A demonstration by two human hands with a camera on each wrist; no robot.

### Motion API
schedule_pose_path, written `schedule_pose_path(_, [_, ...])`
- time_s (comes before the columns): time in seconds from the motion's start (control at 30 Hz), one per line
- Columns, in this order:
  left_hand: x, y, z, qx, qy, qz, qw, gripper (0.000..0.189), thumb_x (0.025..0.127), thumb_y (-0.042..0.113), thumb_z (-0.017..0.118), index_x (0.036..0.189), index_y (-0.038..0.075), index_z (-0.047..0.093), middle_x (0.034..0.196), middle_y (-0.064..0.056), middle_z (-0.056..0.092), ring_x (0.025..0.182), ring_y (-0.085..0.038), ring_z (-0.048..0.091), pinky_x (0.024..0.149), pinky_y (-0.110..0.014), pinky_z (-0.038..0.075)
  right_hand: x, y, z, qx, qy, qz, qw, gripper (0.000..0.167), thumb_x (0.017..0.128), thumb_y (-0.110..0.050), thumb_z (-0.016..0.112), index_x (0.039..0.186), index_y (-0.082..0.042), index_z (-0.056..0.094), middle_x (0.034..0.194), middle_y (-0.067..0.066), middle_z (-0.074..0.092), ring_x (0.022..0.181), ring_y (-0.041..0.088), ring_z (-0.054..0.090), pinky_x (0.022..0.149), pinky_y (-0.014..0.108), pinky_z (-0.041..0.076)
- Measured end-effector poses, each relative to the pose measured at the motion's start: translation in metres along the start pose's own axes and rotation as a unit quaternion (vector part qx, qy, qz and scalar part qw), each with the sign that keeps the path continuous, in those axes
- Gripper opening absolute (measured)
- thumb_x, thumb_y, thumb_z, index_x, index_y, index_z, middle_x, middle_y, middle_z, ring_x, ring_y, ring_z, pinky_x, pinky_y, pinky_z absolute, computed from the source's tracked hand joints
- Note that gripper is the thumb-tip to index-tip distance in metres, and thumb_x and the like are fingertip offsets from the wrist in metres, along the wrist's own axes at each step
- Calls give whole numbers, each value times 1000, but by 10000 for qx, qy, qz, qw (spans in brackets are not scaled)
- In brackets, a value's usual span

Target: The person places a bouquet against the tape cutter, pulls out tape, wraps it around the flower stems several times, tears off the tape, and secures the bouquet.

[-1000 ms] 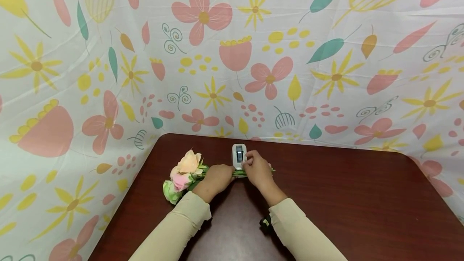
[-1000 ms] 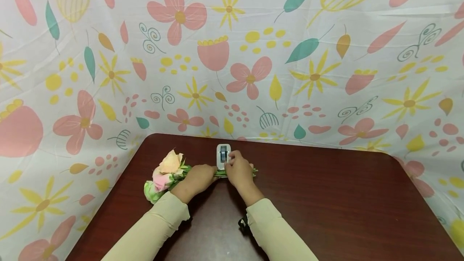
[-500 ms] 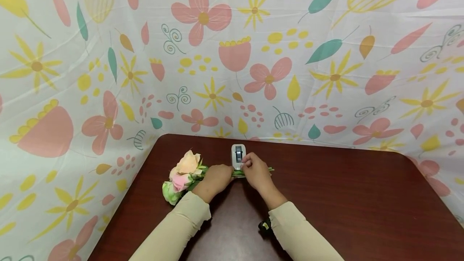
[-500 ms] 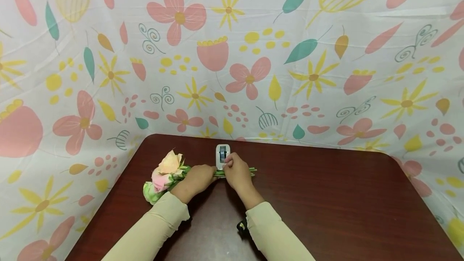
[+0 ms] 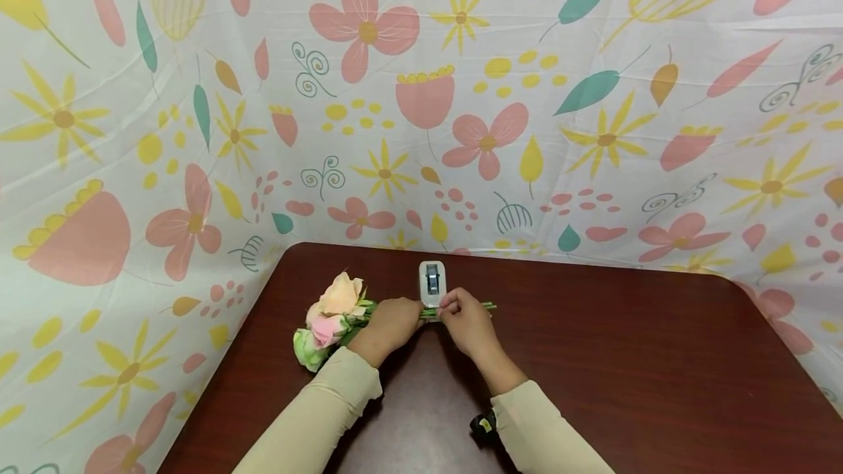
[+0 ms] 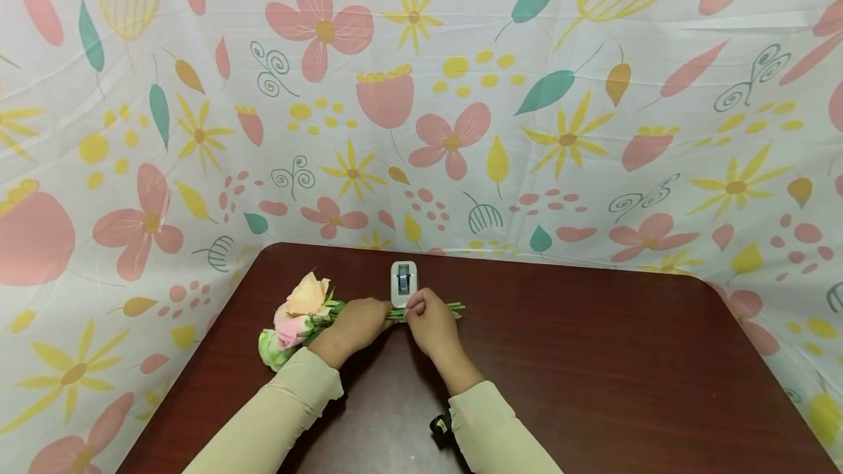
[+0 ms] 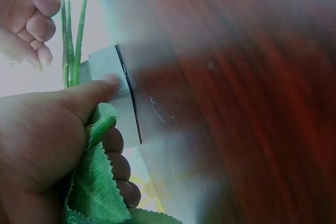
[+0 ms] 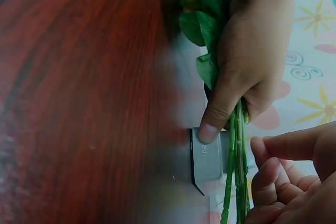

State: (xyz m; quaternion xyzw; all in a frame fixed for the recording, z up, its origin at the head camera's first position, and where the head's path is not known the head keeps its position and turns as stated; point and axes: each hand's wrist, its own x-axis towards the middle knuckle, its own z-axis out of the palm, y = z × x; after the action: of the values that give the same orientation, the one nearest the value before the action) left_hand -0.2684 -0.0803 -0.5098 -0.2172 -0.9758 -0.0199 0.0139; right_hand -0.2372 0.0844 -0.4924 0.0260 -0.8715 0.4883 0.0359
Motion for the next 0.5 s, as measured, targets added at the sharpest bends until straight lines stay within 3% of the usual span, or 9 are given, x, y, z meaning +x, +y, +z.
schedule_pose_path(0.5, [-1,0,-1,27,-51,4,10000,22,99,33,65,84,16,66,85,-3,74,72,-24,70,62,-41,54,-13,0,-1,307,-245,26,9992,9,89,-5,68,92,-10,62,77,2,69,62,10,55,61,27,45])
